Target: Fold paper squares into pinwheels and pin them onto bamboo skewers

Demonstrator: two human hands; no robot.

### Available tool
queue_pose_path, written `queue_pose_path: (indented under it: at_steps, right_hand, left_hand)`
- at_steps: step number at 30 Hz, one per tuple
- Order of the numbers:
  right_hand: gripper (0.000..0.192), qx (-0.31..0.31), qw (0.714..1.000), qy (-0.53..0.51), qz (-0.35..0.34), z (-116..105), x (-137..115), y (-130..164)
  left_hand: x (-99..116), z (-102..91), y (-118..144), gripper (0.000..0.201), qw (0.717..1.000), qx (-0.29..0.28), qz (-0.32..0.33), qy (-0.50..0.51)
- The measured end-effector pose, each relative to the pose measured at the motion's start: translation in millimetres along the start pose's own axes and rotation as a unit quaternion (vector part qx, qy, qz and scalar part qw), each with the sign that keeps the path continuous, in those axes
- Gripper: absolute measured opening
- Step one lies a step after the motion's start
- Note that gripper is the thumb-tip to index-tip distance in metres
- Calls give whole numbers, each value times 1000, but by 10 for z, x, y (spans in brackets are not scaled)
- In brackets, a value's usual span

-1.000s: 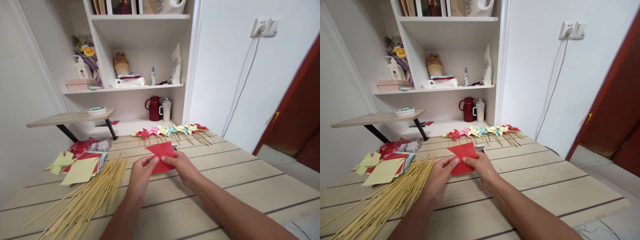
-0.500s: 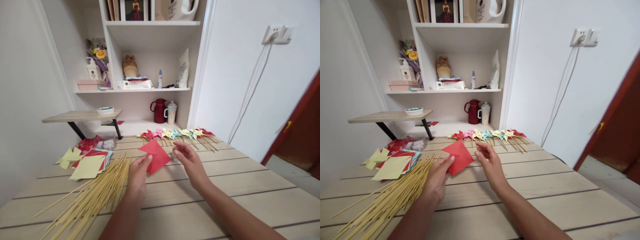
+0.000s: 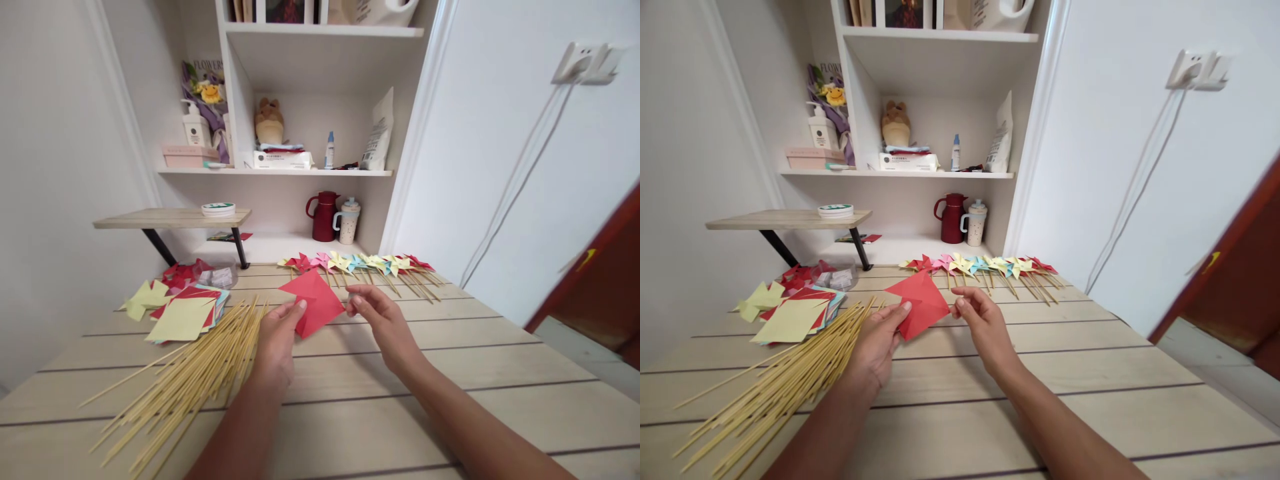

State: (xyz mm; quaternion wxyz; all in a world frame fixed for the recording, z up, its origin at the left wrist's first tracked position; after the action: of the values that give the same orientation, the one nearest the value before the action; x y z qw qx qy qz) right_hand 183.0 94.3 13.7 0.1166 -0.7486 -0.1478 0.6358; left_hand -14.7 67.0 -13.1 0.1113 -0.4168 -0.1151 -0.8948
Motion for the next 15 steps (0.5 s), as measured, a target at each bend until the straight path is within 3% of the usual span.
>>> queue_pose_path:
  at_steps: [10,15]
  right_hand:
    - [23,26,1000,-9,-1,-71,-41,-32]
    - [27,-65,997,-34,21,-1,-36,-48]
  left_hand:
    - [-4,49,17,26,999,-15,-29,10]
    - [-52,104,31,29,997,-55,-63,-3]
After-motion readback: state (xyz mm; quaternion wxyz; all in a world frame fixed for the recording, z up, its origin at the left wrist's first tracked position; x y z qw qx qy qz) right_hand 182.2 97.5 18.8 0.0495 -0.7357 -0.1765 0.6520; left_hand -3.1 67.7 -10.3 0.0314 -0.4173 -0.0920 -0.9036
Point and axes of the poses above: each hand's wrist, its own y-axis away from the middle knuckle, its own z-axis out of the palm, x = y × z, the point moved 7 cm from there along -y, towards the middle knuckle, and after that the axes turned 12 degrees about y, right-handed, at the moved point
